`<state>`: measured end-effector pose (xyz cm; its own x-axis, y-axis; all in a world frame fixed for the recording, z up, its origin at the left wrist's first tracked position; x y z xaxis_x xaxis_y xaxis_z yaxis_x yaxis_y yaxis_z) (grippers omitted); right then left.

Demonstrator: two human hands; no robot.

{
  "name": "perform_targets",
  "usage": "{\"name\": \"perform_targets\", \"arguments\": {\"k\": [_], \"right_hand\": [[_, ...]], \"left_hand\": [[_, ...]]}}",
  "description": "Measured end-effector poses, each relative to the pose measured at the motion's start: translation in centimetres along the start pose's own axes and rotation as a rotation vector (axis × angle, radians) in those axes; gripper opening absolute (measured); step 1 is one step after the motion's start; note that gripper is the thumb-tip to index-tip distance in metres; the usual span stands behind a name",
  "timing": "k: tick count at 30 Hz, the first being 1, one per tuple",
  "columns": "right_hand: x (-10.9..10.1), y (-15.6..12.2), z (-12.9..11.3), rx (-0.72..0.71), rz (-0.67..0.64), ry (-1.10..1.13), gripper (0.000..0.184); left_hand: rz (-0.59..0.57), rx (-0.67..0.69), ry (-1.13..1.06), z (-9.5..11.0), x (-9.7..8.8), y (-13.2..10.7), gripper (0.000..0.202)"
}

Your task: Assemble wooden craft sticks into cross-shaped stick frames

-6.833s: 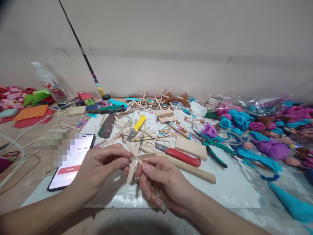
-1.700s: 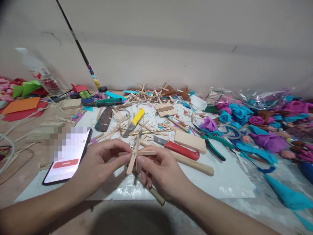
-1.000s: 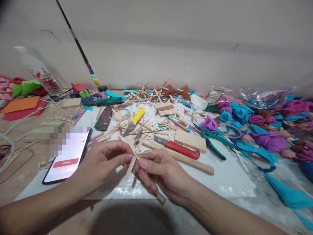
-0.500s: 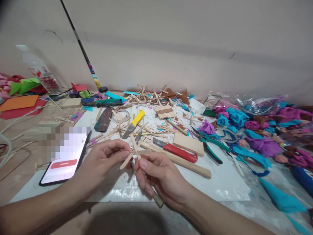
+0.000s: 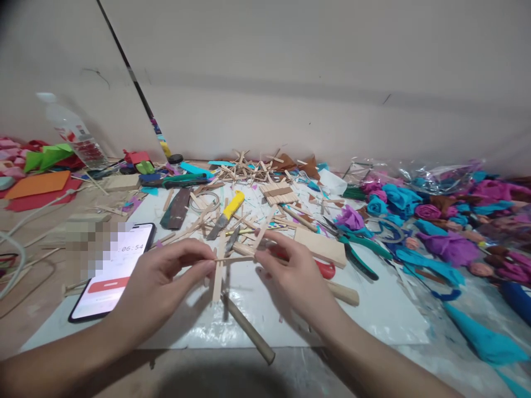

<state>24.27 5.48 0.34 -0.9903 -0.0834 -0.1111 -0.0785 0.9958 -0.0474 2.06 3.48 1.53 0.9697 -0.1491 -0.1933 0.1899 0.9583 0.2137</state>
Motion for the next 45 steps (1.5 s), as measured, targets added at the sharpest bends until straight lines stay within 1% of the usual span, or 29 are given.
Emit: {"name": "perform_targets", "arguments": {"k": [1, 2, 3, 4, 5, 6, 8, 10, 12, 13, 14, 16, 18, 21, 24, 28, 30, 32, 33, 34, 37, 39, 41, 42, 44, 45], "right_hand": [[-0.1, 0.0, 0.1, -0.022, 0.05, -0.032, 0.035], [-0.1, -0.2, 0.2, -0.038, 0.085, -0.057, 0.038], [-0.1, -0.3, 0.2, -0.043, 0.096, -0.075, 0.034], [0.0, -0.5, 0.2, -0.035, 0.075, -0.089, 0.027], [0.1, -0.7, 0.2, -0.014, 0.031, -0.096, 0.021], [0.4, -1.0, 0.3, 0.015, -0.033, -0.094, 0.024], [1.2, -1.5, 0.5, 0.069, -0.192, -0.061, 0.037], [2.5, -2.4, 0.9, 0.115, -0.382, 0.025, 0.047], [3.8, -3.3, 1.4, 0.178, -0.536, 0.134, 0.049], [4.4, -3.7, 1.6, 0.222, -0.569, 0.185, 0.047], [4.8, -4.0, 1.9, 0.268, -0.571, 0.231, 0.044], [5.3, -4.3, 2.4, 0.332, -0.503, 0.304, 0.04], [5.5, -4.3, 2.6, 0.353, -0.46, 0.388, 0.041], [5.7, -4.2, 2.7, 0.383, -0.5, 0.499, 0.037], [5.5, -4.1, 2.7, 0.41, -0.508, 0.508, 0.036], [5.3, -4.2, 2.5, 0.399, -0.422, 0.32, 0.043], [5.4, -4.3, 2.5, 0.416, -0.417, 0.232, 0.045], [5.4, -4.4, 2.4, 0.418, -0.429, 0.138, 0.045], [5.3, -4.3, 2.4, 0.379, -0.42, 0.051, 0.044], [5.1, -4.2, 2.2, 0.309, -0.4, -0.07, 0.044], [4.5, -3.9, 1.6, 0.026, -0.3, -0.494, 0.045], [4.3, -4.0, 1.3, -0.088, -0.255, -0.68, 0.043], [4.2, -4.0, 1.1, -0.13, -0.233, -0.755, 0.041], [4.1, -4.0, 1.0, -0.135, -0.225, -0.756, 0.042], [4.1, -3.9, 0.9, -0.092, -0.232, -0.649, 0.044], [4.1, -3.8, 1.0, -0.034, -0.251, -0.534, 0.046]], "left_hand": [[0.021, 0.064, 0.067, 0.2, -0.1, -0.2, 0.01], [0.036, 0.113, 0.118, 0.3, -0.1, -0.4, 0.011], [0.046, 0.14, 0.145, 0.4, -0.1, -0.5, 0.011], [0.052, 0.156, 0.16, 0.4, -0.1, -0.6, 0.011], [0.053, 0.169, 0.17, 0.4, -0.1, -0.6, 0.011], [0.058, 0.18, 0.184, 0.3, -0.1, -0.7, 0.011], [0.076, 0.21, 0.222, 0.4, -0.2, -0.8, 0.011], [0.092, 0.256, 0.286, 0.5, -0.2, -1.0, 0.011], [0.08, 0.306, 0.347, 0.7, -0.1, -1.2, 0.013], [0.065, 0.328, 0.366, 0.8, 0.0, -1.3, 0.013], [0.058, 0.346, 0.378, 0.9, 0.1, -1.3, 0.014], [0.068, 0.371, 0.39, 1.0, 0.2, -1.4, 0.013], [0.098, 0.387, 0.402, 1.1, 0.3, -1.4, 0.013], [0.127, 0.428, 0.39, 1.1, 0.4, -1.3, 0.013], [0.129, 0.457, 0.378, 0.9, 0.4, -1.3, 0.013], [0.091, 0.508, 0.398, 0.8, 0.5, -1.4, 0.012], [0.079, 0.52, 0.407, 0.8, 0.6, -1.5, 0.013], [0.084, 0.501, 0.414, 0.7, 0.6, -1.5, 0.013], [0.091, 0.49, 0.416, 0.7, 0.6, -1.5, 0.013], [0.095, 0.482, 0.418, 0.7, 0.6, -1.5, 0.013], [0.093, 0.484, 0.424, 0.7, 0.8, -1.5, 0.014], [0.089, 0.502, 0.43, 0.8, 0.8, -1.7, 0.013], [0.084, 0.514, 0.43, 0.9, 0.8, -1.8, 0.013], [0.081, 0.509, 0.427, 1.0, 0.8, -1.8, 0.013], [0.087, 0.484, 0.417, 1.0, 0.6, -1.7, 0.013], [0.095, 0.471, 0.413, 1.0, 0.5, -1.6, 0.013]]}}
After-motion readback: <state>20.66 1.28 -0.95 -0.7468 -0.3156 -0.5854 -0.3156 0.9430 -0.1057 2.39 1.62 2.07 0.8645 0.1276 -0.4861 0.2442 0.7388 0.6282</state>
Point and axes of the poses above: each hand's wrist, its own y-axis towards the middle knuckle, its own x-axis out of the palm, z = x × y, the point moved 4 cm from there along y, towards the middle knuckle, and after that the axes turned 1 degree about -z, right-handed, at the moved point
